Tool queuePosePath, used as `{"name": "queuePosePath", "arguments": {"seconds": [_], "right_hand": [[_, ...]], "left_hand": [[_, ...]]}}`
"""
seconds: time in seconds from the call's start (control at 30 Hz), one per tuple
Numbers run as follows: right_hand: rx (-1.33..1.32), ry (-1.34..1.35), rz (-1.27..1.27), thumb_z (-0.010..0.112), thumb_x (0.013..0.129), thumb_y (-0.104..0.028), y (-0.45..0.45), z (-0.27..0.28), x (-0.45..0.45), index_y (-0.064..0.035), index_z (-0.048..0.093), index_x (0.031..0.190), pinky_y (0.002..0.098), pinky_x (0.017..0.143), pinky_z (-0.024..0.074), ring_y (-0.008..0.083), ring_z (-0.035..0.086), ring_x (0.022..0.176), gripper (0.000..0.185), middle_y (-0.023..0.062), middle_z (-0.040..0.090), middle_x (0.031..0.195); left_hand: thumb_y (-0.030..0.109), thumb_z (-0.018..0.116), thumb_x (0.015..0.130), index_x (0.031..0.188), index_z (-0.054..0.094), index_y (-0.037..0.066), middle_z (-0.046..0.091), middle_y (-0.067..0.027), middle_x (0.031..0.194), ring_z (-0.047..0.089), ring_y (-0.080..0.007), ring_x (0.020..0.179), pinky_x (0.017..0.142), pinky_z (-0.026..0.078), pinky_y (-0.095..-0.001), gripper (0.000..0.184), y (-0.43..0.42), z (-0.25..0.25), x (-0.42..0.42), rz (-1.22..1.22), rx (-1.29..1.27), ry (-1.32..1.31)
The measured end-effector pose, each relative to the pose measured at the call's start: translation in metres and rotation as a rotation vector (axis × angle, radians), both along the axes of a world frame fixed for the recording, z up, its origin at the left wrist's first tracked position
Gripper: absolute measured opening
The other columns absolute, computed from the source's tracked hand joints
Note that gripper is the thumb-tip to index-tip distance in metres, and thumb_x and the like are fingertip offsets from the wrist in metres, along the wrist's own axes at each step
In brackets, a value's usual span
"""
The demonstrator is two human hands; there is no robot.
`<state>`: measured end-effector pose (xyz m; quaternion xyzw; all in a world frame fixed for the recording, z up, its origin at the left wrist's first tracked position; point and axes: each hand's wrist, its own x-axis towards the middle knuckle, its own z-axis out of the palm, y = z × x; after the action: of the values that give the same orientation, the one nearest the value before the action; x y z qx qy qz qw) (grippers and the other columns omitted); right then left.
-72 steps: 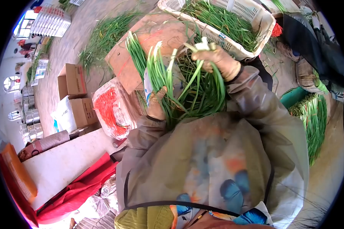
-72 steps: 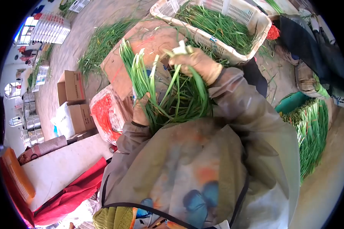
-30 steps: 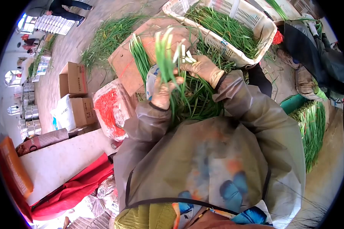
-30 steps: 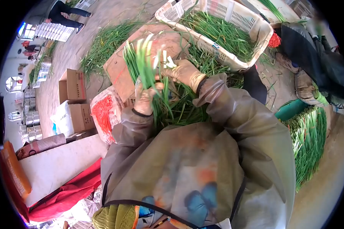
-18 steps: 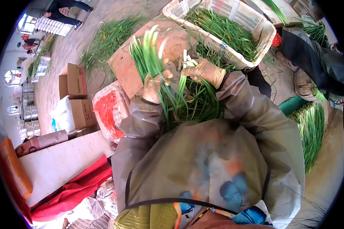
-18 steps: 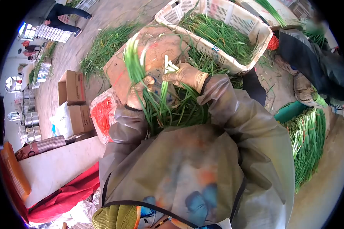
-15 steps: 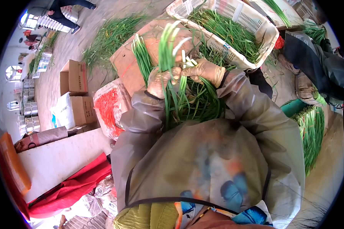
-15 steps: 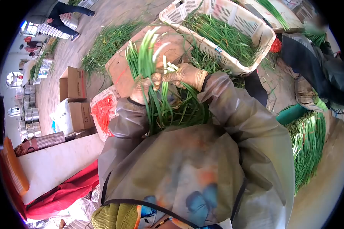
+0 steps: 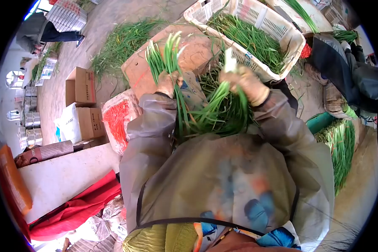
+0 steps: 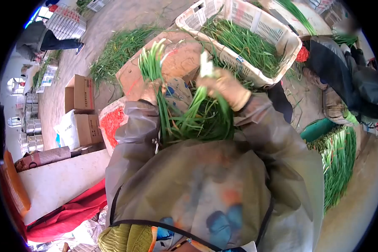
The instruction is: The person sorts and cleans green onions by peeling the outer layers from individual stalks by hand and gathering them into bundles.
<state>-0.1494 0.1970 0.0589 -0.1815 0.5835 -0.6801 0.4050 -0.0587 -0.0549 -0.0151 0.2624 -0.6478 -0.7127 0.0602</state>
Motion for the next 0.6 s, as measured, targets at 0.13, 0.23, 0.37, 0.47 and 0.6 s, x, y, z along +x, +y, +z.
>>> {"name": "queuePosePath", "arguments": {"seconds": [0.13, 0.23, 0.37, 0.47, 0.6], "right_hand": [[-0.028, 0.459, -0.595, 0.055, 0.084, -0.021, 0.041, 0.025, -0.054, -0.0054, 0.058, 0.084, 0.02, 0.04, 0.0347, 0.0057, 0.042, 0.048, 0.016, 0.0009, 0.054, 0.068], [-0.076, 0.611, -0.625, 0.055, 0.083, -0.018, 0.047, 0.032, -0.075, -0.0045, 0.06, 0.089, 0.0208, 0.054, 0.0419, 0.0085, 0.05, 0.059, 0.016, 0.0037, 0.059, 0.076], [-0.177, 0.121, -0.086, 0.061, 0.077, -0.012, 0.03, 0.052, -0.038, -0.0018, 0.062, 0.087, 0.0199, 0.061, 0.0428, 0.0095, 0.053, 0.065, 0.015, 0.0049, 0.061, 0.079], [-0.118, -0.031, 0.032, 0.06, 0.076, -0.008, 0.001, 0.039, -0.015, -0.002, 0.061, 0.094, 0.0193, 0.058, 0.0441, 0.0086, 0.052, 0.062, 0.019, 0.0047, 0.061, 0.079], [-0.156, -0.048, -0.113, 0.066, 0.077, -0.014, -0.04, 0.027, -0.002, -0.0009, 0.059, 0.096, 0.0221, 0.066, 0.0484, 0.0116, 0.058, 0.072, 0.024, 0.0064, 0.061, 0.085]], "left_hand": [[0.033, 0.057, 0.084, 0.098, 0.056, 0.001, 0.059, -0.007, 0.078, 0.053, -0.0129, 0.062, 0.053, 0.043, -0.0258, 0.035, 0.024, 0.011, 0.015, -0.122, 0.083, 0.109], [0.038, 0.057, 0.084, 0.111, 0.053, 0.003, 0.06, -0.0087, 0.098, 0.056, -0.014, 0.074, 0.058, 0.045, -0.0259, 0.045, 0.03, 0.024, 0.022, -0.219, 0.208, 0.13], [0.035, 0.057, 0.085, 0.12, 0.046, 0.005, 0.059, -0.0138, 0.104, 0.059, -0.0189, 0.085, 0.068, 0.047, -0.0271, 0.047, 0.057, 0.046, 0.019, -0.175, 0.343, 0.294], [0.029, 0.058, 0.084, 0.124, 0.043, 0.004, 0.059, -0.0153, 0.107, 0.06, -0.0226, 0.091, 0.073, 0.048, -0.0289, 0.049, 0.064, 0.053, 0.021, -0.167, 0.384, 0.294], [0.023, 0.058, 0.084, 0.123, 0.043, 0.001, 0.059, -0.0144, 0.107, 0.059, -0.0238, 0.094, 0.079, 0.047, -0.0315, 0.048, 0.08, 0.062, 0.025, -0.231, 0.424, 0.291]]}}
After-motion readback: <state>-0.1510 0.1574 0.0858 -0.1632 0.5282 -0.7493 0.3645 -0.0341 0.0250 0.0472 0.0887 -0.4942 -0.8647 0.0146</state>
